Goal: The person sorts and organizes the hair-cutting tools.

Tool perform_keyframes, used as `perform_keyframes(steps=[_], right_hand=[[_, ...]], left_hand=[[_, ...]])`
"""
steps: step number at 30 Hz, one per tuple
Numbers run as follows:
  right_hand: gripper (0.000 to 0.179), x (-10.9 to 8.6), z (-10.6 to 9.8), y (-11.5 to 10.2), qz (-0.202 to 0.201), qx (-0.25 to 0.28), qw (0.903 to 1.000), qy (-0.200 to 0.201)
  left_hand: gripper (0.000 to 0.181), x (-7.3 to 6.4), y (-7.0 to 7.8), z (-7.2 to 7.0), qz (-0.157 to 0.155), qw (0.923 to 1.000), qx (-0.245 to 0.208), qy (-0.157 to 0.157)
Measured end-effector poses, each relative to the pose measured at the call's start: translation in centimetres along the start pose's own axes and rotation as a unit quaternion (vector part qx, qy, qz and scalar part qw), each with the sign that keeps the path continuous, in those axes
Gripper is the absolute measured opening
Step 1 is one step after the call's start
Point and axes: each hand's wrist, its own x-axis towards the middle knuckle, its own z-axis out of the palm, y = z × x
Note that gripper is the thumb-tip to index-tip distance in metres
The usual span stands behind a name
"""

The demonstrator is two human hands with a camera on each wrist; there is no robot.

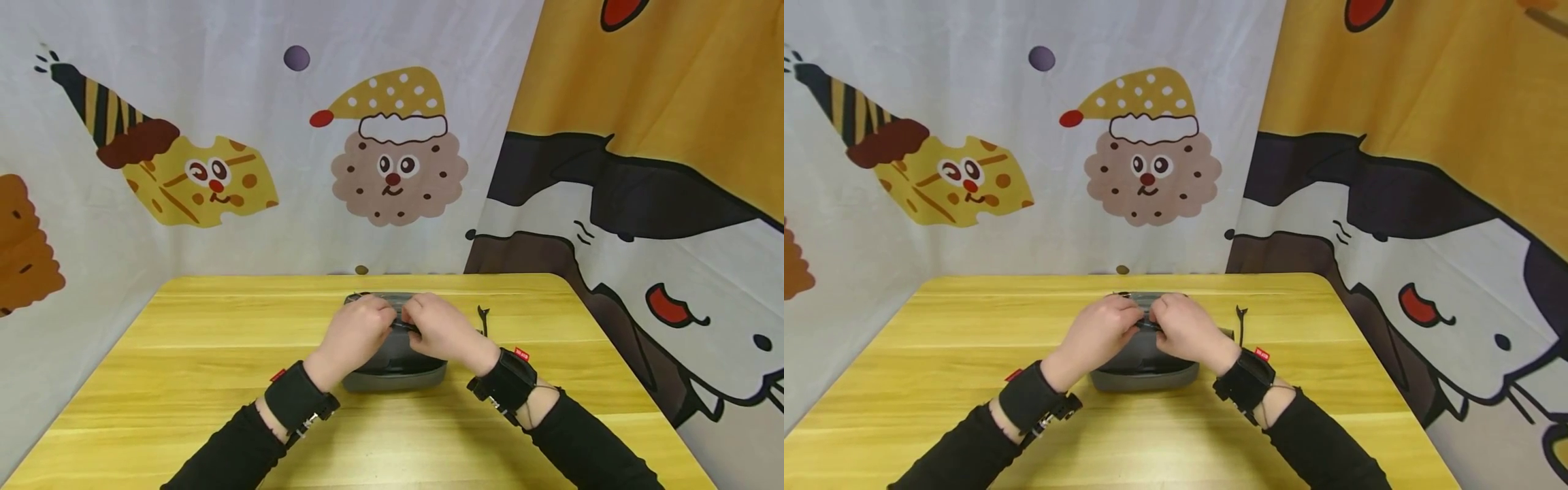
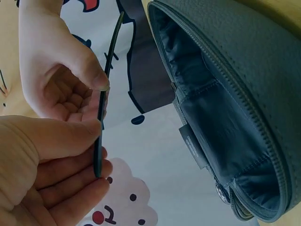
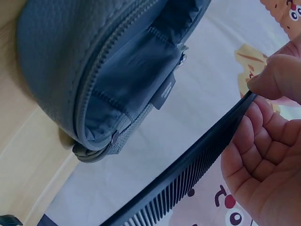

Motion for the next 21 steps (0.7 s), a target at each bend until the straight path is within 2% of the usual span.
perform_keyframes(steps=[7, 16, 21], right_hand=[[0.023, 0.2, 0.2, -0.4, -0.001, -0.012, 0.9997, -0.02], [0.023, 0.1, 0.4, -0.5, 0.007, 0.001, 0.999, -0.044], [0.024, 0.2, 0.7, -0.4, -0.002, -0.015, 0.9991, -0.04]], left_hand=[[0.043, -0.1, 0.7, 0.3, -0.012, 0.9983, 0.04, -0.042], [0.039, -0.1, 1.2, 0.5, -0.046, 0.9945, 0.064, -0.069], [0.037, -0.1, 1.2, 0.6, -0.065, 0.9933, 0.059, -0.075]])
